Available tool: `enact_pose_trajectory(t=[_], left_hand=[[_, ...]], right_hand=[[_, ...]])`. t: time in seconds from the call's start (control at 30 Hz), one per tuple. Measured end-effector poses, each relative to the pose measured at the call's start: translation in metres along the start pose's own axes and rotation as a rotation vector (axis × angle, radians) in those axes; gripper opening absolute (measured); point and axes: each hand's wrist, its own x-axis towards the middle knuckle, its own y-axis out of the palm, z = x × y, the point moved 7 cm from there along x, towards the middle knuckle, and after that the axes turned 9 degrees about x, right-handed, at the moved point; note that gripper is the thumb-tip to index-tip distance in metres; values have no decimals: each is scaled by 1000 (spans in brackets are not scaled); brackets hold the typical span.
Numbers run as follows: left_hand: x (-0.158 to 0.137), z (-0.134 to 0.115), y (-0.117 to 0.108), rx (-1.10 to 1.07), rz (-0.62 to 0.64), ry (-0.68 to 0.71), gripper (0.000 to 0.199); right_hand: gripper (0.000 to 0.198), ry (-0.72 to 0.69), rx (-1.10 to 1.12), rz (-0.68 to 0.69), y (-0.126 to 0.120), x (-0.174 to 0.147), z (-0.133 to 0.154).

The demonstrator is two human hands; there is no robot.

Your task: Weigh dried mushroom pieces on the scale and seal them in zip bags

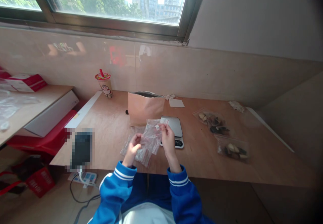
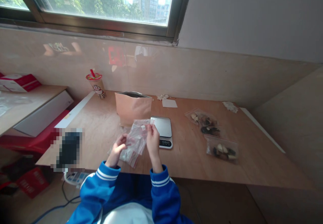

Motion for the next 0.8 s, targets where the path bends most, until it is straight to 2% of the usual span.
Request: enact_pose_trajectory(t=[0.1,0.2,0.27,0.4,0.47,0.53,0.6,0.7,0.8], left_hand=[[-1,-8,5,-70,141,-20,44],[1,-6,13,94,126,-92,46],[5,-9,16,200,41,-23,39],[8,-16,0,234,-276,134,23],[10,-19,-11,252,-358,153,19],[15,-23,-21,296,-376,159,16],[22,-26,-30,357,-371,127,17],[30,-24,-38,427,-308,10,25],[29,-14,-36,426,-160,-107,33]], right_hand=[[52,-28,-114,-20,3,-8,10],[51,-90,-307,-16,15,-21,20],[50,-100,-463,-38,21,-29,22],[51,-43,-659,-70,20,-34,14],[52,-46,-611,-57,19,-32,8],[55,-27,-480,-34,21,-29,-1],[59,58,-345,-37,24,-26,-15],[59,129,-252,-107,28,-21,-31],[53,1,-246,-190,31,-15,-33]])
